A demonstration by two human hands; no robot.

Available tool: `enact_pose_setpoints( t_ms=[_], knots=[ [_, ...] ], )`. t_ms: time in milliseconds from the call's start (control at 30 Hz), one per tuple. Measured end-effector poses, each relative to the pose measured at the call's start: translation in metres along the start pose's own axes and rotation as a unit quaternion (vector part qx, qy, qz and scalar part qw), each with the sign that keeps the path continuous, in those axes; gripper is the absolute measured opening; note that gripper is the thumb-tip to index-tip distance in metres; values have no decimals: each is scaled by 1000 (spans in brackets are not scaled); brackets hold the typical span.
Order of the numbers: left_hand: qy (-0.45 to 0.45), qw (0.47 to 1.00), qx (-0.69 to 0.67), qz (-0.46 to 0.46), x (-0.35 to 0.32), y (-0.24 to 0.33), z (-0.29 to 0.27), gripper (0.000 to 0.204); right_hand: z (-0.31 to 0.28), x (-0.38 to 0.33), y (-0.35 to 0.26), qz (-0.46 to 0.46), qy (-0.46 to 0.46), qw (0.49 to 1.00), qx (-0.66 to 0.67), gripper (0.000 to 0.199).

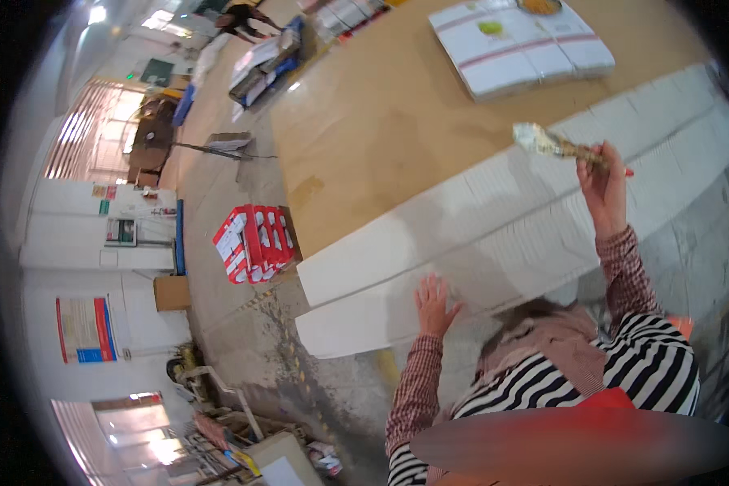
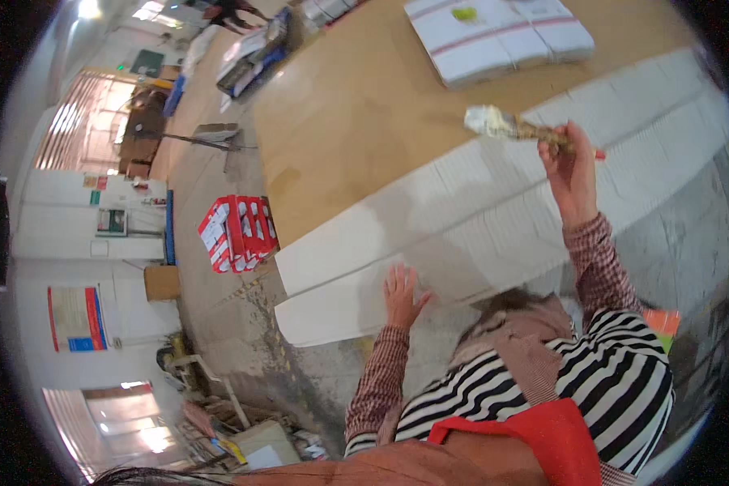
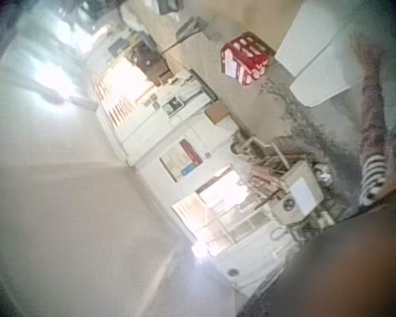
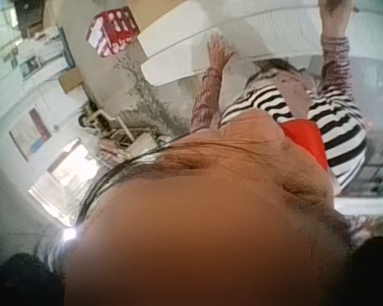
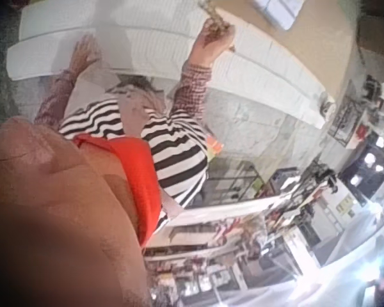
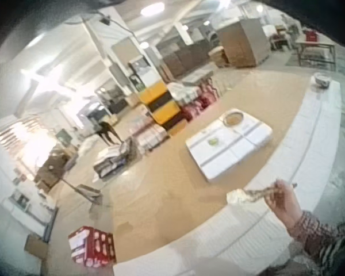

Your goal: Brushing adhesive onto the edges of stacked sheets of paper.

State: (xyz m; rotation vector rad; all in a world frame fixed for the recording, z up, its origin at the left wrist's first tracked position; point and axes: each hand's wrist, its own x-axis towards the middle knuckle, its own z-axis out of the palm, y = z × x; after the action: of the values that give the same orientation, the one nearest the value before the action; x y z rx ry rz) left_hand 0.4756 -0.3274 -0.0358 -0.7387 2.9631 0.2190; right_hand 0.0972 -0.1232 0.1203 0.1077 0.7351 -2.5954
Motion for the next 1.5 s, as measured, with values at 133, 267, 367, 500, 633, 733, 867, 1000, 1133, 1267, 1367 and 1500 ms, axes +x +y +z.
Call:
enact_pose_setpoints(
  t_ms=[133, 267, 367, 500, 633, 733, 867, 1000, 1133, 1267, 1367, 1500],
  knots=[
    [-16, 995, -63, 78, 23, -21, -2, 86, 7, -23, 15, -70, 7, 997, -19, 24],
    [-14, 969, -86, 232, 29, -24, -2, 95, -28, -76, 20, -122, 23, 989, -80, 34],
    [-31, 945, -93, 312, 32, -19, -9, 103, -39, -144, 43, -188, 38, 978, -83, 30],
    [-59, 932, -43, 355, 14, 2, -9, 111, -64, -259, 89, -325, 145, 930, -87, 23],
    [-34, 923, 45, 382, 23, 20, -8, 114, -62, -320, 136, -358, 236, 890, -153, 20],
    [-92, 932, 115, 333, 18, 30, -4, 109, -66, -352, 165, -376, 310, 841, -235, 19],
    [-33, 938, 120, 323, 21, 28, 5, 104, -83, -371, 188, -343, 335, 821, -309, 20],
    [-57, 925, 76, 368, 36, 21, -3, 97, -100, -370, 200, -305, 342, 815, -356, 19],
    [-91, 906, 40, 412, 57, 11, -16, 89, -120, -348, 202, -315, 313, 826, -349, 15],
    [-142, 911, 8, 388, 62, 11, -33, 78, -128, -330, 192, -309, 277, 816, -402, 13],
    [-155, 913, -2, 378, 62, 8, -37, 77, -129, -320, 187, -295, 271, 832, -383, 15],
    [-159, 911, -3, 380, 63, 8, -38, 76, -135, -308, 181, -327, 261, 822, -386, 12]
  ],
)
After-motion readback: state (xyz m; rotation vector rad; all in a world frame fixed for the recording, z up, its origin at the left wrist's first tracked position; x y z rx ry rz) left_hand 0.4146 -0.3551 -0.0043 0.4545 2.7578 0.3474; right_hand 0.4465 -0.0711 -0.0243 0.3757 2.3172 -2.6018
